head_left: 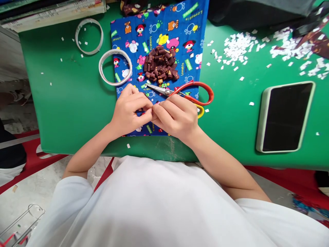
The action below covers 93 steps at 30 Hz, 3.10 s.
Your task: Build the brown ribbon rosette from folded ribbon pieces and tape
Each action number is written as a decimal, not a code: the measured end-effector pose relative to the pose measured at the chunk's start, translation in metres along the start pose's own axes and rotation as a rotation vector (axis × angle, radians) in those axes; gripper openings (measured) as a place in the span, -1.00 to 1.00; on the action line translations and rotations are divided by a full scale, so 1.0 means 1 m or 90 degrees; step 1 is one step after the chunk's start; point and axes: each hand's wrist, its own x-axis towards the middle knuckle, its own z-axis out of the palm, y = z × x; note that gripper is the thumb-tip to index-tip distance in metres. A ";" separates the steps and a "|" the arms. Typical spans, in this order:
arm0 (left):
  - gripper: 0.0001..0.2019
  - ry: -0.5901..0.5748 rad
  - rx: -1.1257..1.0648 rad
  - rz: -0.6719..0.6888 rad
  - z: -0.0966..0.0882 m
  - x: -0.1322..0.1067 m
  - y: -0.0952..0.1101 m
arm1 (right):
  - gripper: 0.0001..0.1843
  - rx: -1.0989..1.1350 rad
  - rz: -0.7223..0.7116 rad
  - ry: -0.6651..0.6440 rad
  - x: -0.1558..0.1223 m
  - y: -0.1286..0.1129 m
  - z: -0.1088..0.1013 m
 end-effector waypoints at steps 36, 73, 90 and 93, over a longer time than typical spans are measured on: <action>-0.70 0.005 0.010 0.035 -0.001 -0.002 -0.002 | -0.85 0.382 0.201 0.017 0.015 -0.008 -0.018; -0.70 -0.043 0.024 0.142 -0.001 -0.003 -0.008 | -0.85 0.312 0.120 0.022 0.016 -0.008 -0.019; -0.68 -0.052 0.004 0.124 -0.001 -0.004 -0.006 | -0.86 0.357 0.123 0.025 0.016 -0.008 -0.021; -0.68 -0.049 0.004 0.128 -0.001 -0.003 -0.006 | -0.86 0.367 0.123 0.025 0.016 -0.008 -0.021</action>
